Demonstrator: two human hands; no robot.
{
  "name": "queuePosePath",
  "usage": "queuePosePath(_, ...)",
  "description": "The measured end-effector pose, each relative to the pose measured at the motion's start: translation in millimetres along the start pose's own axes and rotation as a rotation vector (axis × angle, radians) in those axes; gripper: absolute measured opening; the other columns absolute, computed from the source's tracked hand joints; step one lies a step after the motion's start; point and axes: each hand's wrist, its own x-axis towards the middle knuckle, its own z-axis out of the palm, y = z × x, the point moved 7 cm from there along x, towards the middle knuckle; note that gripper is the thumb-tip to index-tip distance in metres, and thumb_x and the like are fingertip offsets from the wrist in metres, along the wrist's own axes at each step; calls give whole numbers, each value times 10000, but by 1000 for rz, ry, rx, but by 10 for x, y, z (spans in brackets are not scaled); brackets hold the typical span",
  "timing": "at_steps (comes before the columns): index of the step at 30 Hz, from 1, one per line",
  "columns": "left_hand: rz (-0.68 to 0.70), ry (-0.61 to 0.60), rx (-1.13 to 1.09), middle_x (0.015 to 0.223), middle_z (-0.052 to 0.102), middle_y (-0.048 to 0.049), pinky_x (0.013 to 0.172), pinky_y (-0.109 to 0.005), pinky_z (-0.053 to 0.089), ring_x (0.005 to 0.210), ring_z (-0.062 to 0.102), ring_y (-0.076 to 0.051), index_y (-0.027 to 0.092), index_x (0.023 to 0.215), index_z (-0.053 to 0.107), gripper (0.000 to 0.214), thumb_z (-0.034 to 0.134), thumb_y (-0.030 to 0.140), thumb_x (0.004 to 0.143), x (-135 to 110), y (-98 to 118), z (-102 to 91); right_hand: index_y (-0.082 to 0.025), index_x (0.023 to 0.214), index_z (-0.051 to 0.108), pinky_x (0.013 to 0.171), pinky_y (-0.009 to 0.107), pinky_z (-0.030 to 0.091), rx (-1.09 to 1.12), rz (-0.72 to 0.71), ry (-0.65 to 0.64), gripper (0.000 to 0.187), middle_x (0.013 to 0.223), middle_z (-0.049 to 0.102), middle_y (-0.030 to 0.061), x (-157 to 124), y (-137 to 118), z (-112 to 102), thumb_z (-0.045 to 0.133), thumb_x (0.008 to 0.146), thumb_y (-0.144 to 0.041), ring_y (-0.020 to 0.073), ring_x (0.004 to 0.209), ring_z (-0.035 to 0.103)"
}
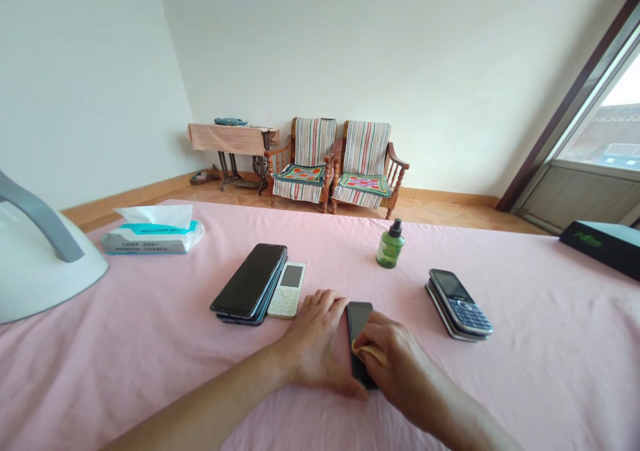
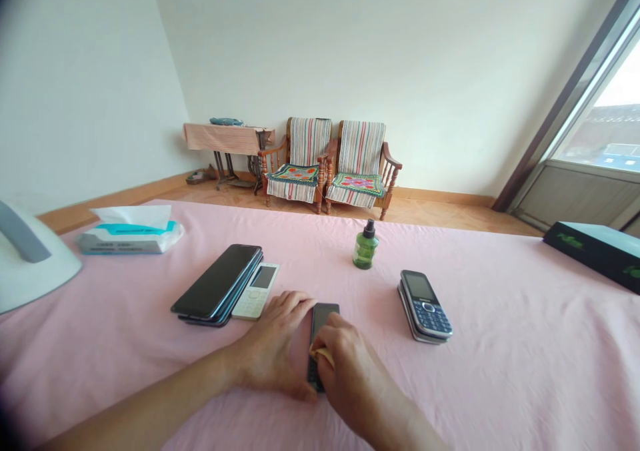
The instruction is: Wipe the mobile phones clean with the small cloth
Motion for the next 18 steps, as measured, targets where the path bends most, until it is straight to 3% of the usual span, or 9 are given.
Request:
queuePosePath(7,17,-15,4,1145,490,-105,930,-521,374,1018,472,-349,203,1206,455,1013,746,711,379,8,5,5,-162,661,611,594,210,386,-47,40,2,209,738,586,16,-2,73,-99,491,688,7,118,667,551)
queuePosePath(12,6,-12,-11,1158,488,-113,924,-517,384,1034,466,-354,195,1212,451,1035,760,699,363,3,-3,11,-164,700,615,648,194,407,18,-62,-48,245,829,585,20,-8,-36,-16,465,706,29,108,732,558)
queuePosePath(18,5,-28,-12,1165,489,-105,953,-522,353,1048,463,-356,217,1236,445,1035,756,705,379,6,8,3,-172,678,586,586,186,370,-23,-37,-95,235,746,571,-9,-47,77,-105,478,679,36,97,677,534)
